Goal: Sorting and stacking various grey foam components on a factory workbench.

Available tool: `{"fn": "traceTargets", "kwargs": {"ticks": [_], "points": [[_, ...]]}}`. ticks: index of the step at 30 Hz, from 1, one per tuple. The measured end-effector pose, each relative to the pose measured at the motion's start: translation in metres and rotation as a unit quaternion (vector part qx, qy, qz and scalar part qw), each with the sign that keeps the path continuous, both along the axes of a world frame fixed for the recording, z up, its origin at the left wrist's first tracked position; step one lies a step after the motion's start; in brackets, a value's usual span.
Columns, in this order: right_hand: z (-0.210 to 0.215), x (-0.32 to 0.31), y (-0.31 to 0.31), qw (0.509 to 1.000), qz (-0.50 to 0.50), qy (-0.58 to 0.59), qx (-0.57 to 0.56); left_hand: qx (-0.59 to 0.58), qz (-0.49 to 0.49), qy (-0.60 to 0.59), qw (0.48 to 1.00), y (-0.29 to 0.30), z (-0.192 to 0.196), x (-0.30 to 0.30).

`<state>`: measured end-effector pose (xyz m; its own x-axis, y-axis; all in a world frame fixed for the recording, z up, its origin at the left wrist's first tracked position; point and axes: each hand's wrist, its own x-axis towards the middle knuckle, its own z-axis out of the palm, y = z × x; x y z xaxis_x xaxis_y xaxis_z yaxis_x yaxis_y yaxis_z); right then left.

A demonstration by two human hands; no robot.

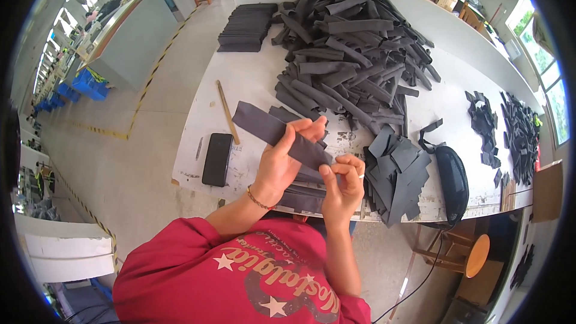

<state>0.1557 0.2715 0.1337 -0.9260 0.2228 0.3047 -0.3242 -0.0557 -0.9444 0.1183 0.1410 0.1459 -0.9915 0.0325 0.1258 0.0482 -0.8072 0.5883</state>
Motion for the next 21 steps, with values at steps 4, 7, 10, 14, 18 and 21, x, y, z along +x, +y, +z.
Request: {"fn": "traceTargets", "kwargs": {"ticks": [4,7,10,14,18,21], "points": [[0.031,0.006,0.001,0.987,0.095,-0.071,-0.109,0.009,-0.099,0.06,0.993,0.0,-0.002,0.003],[0.023,0.005,0.002,0.985,0.057,-0.15,-0.067,-0.023,-0.096,0.122,0.988,-0.002,-0.009,0.002],[0.021,0.003,0.009,0.978,-0.053,0.096,0.179,0.018,-0.006,0.083,0.996,-0.027,-0.015,-0.003],[0.023,0.004,0.016,0.969,-0.022,0.126,0.211,-0.008,0.039,0.009,0.999,-0.062,-0.033,-0.004],[0.018,0.003,0.014,0.986,0.019,0.085,0.144,0.002,0.033,0.01,0.999,-0.066,-0.034,-0.001],[0.013,0.003,0.015,0.996,0.05,0.028,0.068,-0.002,0.036,-0.005,0.999,-0.065,-0.038,0.0]]}}
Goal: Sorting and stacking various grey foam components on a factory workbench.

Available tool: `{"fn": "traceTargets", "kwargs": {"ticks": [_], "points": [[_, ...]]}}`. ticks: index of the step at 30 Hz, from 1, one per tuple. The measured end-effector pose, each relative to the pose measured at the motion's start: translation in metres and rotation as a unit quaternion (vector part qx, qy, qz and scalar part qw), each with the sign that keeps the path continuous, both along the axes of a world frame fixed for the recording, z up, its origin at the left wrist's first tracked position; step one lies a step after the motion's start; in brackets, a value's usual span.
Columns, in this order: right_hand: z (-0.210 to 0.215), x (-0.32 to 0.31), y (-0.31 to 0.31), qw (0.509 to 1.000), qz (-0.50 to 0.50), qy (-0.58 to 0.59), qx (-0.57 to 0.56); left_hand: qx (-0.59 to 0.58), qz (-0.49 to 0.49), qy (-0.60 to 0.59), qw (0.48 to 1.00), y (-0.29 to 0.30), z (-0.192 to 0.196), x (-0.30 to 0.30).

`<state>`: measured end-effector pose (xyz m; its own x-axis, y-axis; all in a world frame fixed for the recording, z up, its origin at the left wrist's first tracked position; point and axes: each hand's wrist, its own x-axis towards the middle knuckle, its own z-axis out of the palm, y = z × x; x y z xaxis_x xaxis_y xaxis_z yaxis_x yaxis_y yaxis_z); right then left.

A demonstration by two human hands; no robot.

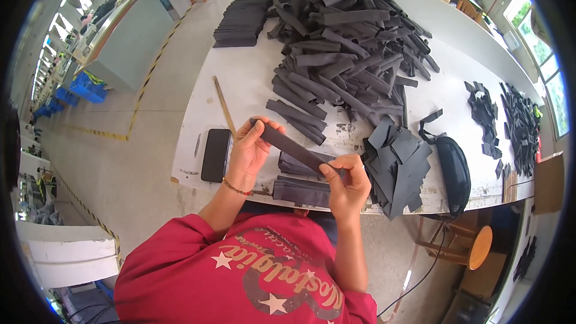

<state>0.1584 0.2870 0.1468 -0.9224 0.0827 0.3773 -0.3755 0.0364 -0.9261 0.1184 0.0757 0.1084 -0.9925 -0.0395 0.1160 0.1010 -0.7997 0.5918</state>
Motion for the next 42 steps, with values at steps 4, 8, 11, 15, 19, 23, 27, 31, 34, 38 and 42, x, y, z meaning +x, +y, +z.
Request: {"fn": "traceTargets", "kwargs": {"ticks": [4,8,11,15,19,23,27,31,34,38,42], "points": [[-0.007,0.0,0.007,0.989,0.037,-0.1,-0.105,-0.015,0.008,-0.012,1.0,0.003,-0.003,0.003],[0.0,0.003,0.01,0.975,0.067,-0.182,-0.106,-0.036,0.023,0.02,0.999,0.004,0.003,0.007],[0.0,0.007,0.014,0.978,0.075,-0.189,-0.042,-0.044,0.01,0.033,0.998,0.003,0.006,0.008],[0.0,0.008,0.01,0.996,0.032,-0.043,0.071,-0.029,-0.006,0.037,0.999,0.003,0.005,0.01],[-0.003,0.001,0.01,0.986,-0.026,-0.022,0.161,-0.022,-0.012,-0.073,0.997,0.008,0.002,0.012],[-0.018,-0.015,0.032,0.977,-0.034,-0.165,0.128,-0.185,0.009,-0.176,0.967,0.009,-0.001,0.01],[-0.04,-0.028,0.048,0.96,-0.042,-0.218,0.168,-0.469,0.105,-0.115,0.87,0.014,-0.019,0.009],[-0.064,-0.033,0.05,0.948,-0.064,-0.227,0.213,-0.574,0.159,-0.073,0.8,0.016,-0.048,0.006],[-0.073,-0.034,0.049,0.939,-0.07,-0.236,0.241,-0.642,0.173,-0.02,0.746,0.016,-0.059,0.006],[-0.07,-0.03,0.052,0.921,-0.114,-0.136,0.347,-0.629,0.187,-0.029,0.754,0.01,-0.061,-0.012],[-0.065,-0.019,0.085,0.912,-0.232,-0.124,0.315,-0.64,0.211,0.045,0.737,0.0,-0.051,-0.053]]}}
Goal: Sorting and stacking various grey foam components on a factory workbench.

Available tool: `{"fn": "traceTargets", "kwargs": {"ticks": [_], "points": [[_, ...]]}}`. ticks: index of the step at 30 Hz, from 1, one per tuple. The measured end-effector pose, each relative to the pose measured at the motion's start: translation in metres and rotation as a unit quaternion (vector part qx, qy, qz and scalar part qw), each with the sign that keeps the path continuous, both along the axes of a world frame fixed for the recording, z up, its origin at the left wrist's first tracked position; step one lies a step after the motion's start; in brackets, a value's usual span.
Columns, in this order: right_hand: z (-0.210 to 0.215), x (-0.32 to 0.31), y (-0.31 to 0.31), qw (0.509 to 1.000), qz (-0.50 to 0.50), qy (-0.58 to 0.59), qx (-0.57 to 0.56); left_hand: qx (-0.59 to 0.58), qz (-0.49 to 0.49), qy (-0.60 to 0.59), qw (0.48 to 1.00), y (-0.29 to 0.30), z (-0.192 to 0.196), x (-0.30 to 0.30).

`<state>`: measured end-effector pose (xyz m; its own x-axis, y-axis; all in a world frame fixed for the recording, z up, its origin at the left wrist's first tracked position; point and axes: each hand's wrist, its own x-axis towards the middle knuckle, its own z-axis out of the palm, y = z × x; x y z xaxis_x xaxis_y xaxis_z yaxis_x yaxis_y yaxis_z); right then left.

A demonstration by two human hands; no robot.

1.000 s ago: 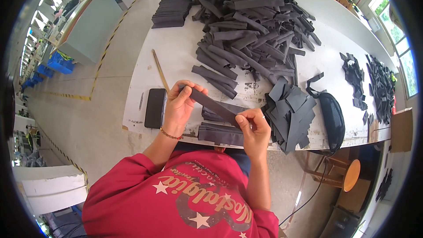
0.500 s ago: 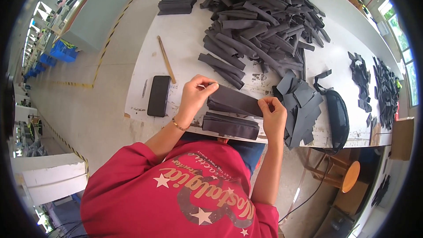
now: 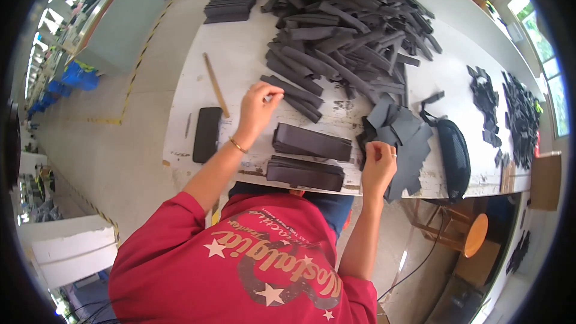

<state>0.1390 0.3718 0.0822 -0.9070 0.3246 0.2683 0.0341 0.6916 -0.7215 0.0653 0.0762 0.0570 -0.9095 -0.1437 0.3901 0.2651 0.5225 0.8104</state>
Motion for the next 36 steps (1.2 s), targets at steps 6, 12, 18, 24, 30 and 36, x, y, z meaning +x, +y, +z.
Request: {"fn": "traceTargets", "kwargs": {"ticks": [6,12,18,24,30,36], "points": [[-0.018,0.024,0.073,0.985,-0.167,-0.034,0.018,-0.227,-0.141,0.095,0.959,0.005,0.006,-0.041],[-0.042,0.022,0.069,0.919,-0.146,-0.102,0.352,-0.311,-0.141,0.049,0.939,-0.003,-0.005,-0.054],[-0.047,0.009,0.079,0.912,-0.117,-0.043,0.39,-0.043,-0.085,-0.03,0.995,-0.024,0.032,-0.036],[0.01,-0.008,0.039,0.973,-0.06,0.145,0.169,0.361,-0.033,-0.222,0.905,-0.039,0.035,-0.023],[0.038,-0.007,-0.025,0.975,0.055,0.093,-0.195,0.645,-0.126,-0.285,0.698,-0.033,0.024,-0.014],[0.043,0.017,-0.064,0.969,0.169,-0.068,-0.165,0.71,-0.152,-0.246,0.642,-0.016,0.017,-0.004]]}}
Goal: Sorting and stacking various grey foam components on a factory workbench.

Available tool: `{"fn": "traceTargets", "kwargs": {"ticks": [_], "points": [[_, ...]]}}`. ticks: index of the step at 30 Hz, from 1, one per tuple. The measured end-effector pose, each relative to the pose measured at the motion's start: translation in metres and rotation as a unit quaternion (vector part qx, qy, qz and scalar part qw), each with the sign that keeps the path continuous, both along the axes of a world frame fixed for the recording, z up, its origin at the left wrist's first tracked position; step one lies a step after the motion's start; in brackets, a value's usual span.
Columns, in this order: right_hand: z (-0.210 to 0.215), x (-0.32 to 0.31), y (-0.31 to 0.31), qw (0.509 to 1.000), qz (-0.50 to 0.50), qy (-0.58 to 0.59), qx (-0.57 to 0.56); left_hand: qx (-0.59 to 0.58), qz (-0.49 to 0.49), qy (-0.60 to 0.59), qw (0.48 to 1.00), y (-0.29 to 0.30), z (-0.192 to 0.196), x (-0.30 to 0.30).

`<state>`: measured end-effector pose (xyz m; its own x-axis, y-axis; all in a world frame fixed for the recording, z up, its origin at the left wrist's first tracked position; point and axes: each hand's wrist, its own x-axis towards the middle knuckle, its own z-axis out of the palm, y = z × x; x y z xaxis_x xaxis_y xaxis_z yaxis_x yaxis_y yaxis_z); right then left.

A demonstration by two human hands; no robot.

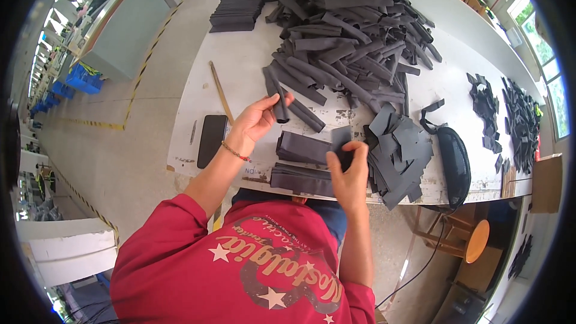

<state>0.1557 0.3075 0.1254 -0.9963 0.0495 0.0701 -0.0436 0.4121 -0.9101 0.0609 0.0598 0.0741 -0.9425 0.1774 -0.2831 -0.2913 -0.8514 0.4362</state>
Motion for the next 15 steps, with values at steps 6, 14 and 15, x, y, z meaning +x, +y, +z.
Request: {"fn": "traceTargets", "kwargs": {"ticks": [6,14,15], "points": [[0.0,0.009,-0.01,0.976,0.113,0.132,0.131,-0.01,-0.057,-0.034,0.998,0.014,0.02,0.013],[0.001,0.011,-0.006,0.973,0.108,0.11,0.173,-0.138,-0.042,0.027,0.989,0.016,0.025,0.015],[-0.001,0.011,-0.005,0.976,0.09,0.12,0.155,-0.138,-0.043,0.028,0.989,0.016,0.023,0.014]]}}
